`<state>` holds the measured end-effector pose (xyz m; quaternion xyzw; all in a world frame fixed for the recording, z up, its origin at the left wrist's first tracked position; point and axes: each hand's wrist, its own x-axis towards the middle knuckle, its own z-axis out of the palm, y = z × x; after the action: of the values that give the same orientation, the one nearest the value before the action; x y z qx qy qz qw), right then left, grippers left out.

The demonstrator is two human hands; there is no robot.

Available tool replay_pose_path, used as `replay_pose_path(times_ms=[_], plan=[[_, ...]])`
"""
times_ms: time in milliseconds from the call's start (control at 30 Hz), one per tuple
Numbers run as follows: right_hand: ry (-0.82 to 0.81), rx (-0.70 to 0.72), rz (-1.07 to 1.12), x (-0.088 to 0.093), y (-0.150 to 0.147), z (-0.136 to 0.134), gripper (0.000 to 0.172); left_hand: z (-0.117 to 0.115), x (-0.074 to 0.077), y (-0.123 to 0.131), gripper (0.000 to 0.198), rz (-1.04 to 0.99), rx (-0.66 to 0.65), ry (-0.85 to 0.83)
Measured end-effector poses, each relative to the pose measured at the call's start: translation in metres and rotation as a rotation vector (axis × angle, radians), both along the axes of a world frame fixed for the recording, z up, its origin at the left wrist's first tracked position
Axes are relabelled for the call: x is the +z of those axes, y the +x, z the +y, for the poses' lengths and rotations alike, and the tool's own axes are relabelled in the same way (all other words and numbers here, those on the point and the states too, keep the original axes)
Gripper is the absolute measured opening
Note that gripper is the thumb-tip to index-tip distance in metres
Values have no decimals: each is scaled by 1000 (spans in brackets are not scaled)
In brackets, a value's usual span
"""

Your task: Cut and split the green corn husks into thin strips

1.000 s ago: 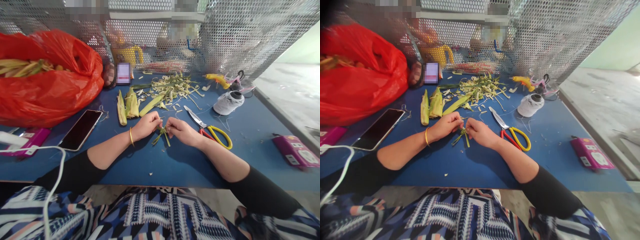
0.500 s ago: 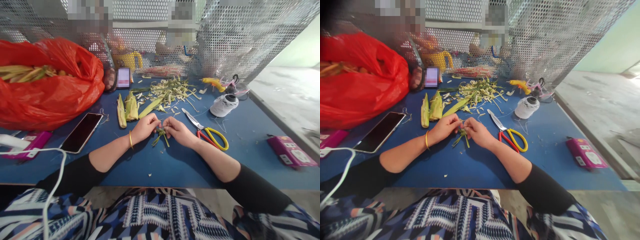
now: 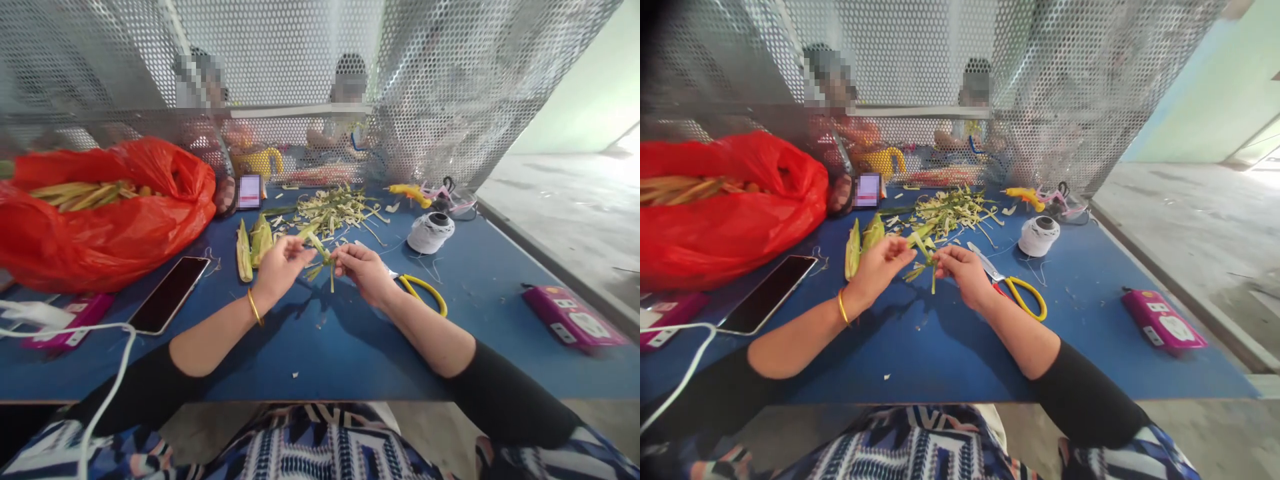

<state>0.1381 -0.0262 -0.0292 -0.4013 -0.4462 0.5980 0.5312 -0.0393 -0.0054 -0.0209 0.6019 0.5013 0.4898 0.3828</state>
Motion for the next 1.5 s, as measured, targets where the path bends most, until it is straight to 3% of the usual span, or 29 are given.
replay_pose_path(times_ms=[67, 133, 333, 600, 833, 933, 1000, 1067, 1167, 1233, 1300, 1500], plan=[[27, -29, 26, 3, 2, 1, 26, -5, 5, 8, 25, -49, -214, -206], [46, -12, 33, 6, 2, 0, 26, -9, 9, 17, 22, -103, -319, -343], [-7, 16, 114, 7, 2, -2, 30, -11, 16, 26, 16, -245, -270, -578], [-136, -50, 200, 4, 12, 6, 26, -11, 13, 17, 15, -219, -228, -540], [-250, -94, 71, 4, 19, 14, 10, -10, 11, 15, 21, -93, -216, -458], [-155, -281, -245, 18, 32, 18, 2, -9, 11, 14, 20, -77, -212, -436], [-13, -455, -701, 30, 46, 13, 7, -8, 11, 13, 20, -74, -204, -425], [108, -443, -1263, 40, 62, -2, 13, -7, 12, 11, 21, -60, -180, -424], [-58, -268, -1762, 41, 77, -39, 19, -3, 15, 7, 25, -22, -148, -427], [-125, -106, -1873, 34, 79, -62, 22, -1, 16, 5, 25, 5, -128, -418], [-80, -114, -1895, 27, 76, -77, 28, 0, 16, 4, 24, 28, -114, -394], [-155, -97, -1828, 23, 73, -73, 51, 2, 15, 3, 22, 30, -118, -377]])
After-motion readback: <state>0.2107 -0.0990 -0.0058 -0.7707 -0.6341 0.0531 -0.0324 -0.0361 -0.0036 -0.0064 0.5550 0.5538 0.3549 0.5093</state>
